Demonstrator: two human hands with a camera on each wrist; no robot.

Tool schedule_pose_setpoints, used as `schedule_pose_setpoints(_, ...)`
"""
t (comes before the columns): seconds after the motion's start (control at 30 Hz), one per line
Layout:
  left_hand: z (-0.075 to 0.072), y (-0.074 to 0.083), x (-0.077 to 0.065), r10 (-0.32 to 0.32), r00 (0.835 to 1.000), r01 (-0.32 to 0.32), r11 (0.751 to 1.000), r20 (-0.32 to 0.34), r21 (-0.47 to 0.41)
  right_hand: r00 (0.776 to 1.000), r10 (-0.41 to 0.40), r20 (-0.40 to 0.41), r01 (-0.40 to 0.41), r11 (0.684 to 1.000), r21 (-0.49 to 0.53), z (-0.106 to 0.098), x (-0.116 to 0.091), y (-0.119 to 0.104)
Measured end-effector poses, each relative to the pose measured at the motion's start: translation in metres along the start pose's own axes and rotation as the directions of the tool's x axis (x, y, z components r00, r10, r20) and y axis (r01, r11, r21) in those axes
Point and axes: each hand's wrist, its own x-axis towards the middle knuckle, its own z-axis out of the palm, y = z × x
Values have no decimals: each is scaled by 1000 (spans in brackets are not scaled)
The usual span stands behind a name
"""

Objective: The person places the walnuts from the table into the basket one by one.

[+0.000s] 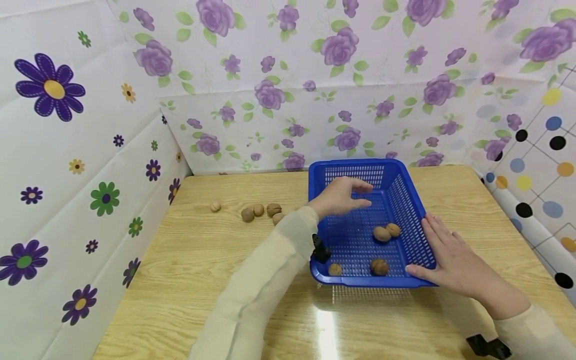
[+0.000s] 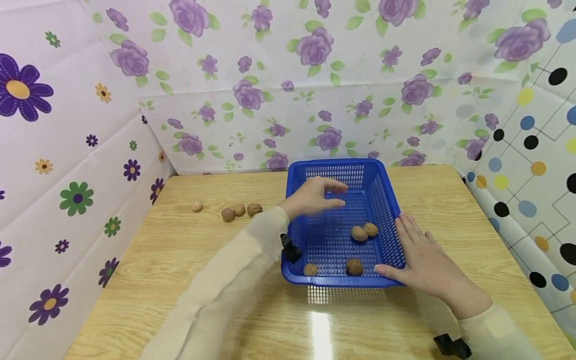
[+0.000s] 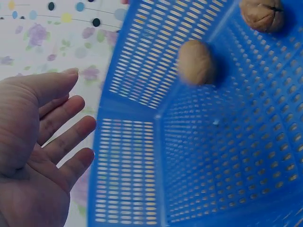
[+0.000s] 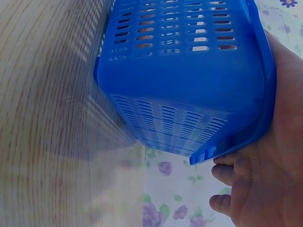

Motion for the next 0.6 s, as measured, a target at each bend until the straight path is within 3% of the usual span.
schedule_pose_setpoints(0.17,-24,9,-17,22,997,-23,1000,-77,-10,1000,4,-6,-4,1000,0,0,0,0)
schedule_pose_setpoints(0.3,-46,7,-37,46,985,-52,998,-168,-32,1000,8,-8,-8,1000,10,-1,0,-1)
schedule_pose_setpoints(0.43,-63,-10,-63,25,961,-45,997,-275,-65,1000,5,-2,-5,1000,14,-3,0,-2)
schedule_pose_setpoints(0.6,-76,-42,-98,-77,932,45,994,-355,-98,1000,9,0,-9,1000,11,-4,1,-3)
